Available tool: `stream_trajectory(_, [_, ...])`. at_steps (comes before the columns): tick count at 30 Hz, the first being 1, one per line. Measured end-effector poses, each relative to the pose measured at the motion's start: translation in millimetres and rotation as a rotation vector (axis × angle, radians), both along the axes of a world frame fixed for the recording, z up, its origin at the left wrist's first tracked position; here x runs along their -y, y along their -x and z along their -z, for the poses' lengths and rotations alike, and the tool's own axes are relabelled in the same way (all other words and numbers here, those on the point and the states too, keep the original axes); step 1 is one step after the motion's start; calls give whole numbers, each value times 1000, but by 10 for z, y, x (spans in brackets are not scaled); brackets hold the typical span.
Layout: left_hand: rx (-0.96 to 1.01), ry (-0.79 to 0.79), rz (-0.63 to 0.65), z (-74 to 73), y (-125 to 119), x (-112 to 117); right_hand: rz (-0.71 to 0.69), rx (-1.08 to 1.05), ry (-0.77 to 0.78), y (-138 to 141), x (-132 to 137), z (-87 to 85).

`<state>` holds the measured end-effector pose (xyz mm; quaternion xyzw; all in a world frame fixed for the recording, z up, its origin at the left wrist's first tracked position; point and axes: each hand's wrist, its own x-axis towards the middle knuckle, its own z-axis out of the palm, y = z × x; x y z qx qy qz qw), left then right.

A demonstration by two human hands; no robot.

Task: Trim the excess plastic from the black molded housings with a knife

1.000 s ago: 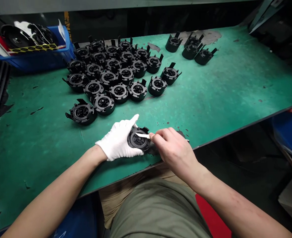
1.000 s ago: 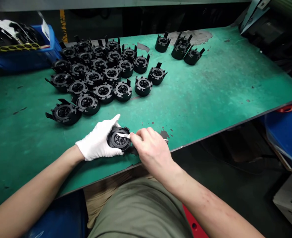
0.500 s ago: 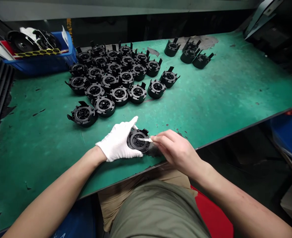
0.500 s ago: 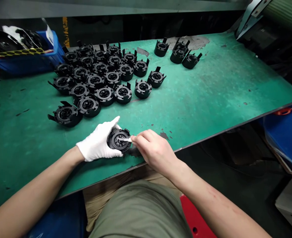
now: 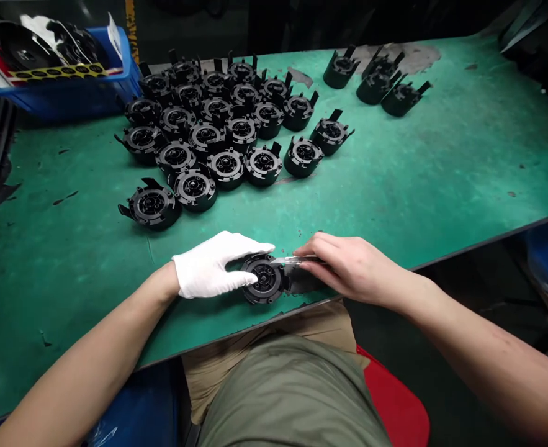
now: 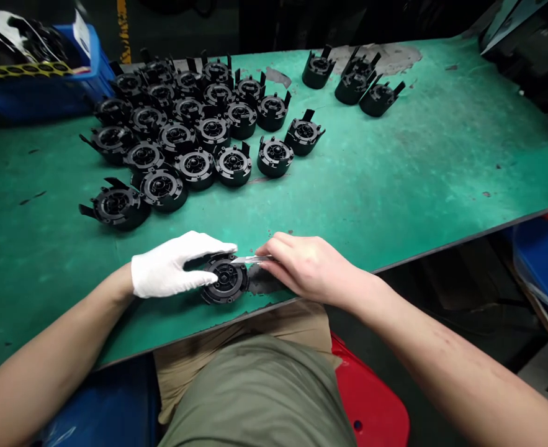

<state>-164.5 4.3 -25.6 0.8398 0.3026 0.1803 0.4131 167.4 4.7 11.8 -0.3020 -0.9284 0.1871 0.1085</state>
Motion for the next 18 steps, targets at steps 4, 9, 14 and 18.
stream_trajectory(4, [15, 27, -3, -24, -32, 2, 0, 31, -54, 32, 110, 23])
stream_trajectory(9, [20, 11, 2, -35, -45, -4, 26, 0, -59, 26, 197, 62])
stream_trajectory(14, [20, 9, -7, -39, -47, 2, 27, 6, -66, 47, 213, 27])
stream_trajectory(18, [22, 15, -10, -27, -49, 5, 24, 78, -130, 70, 218, -31])
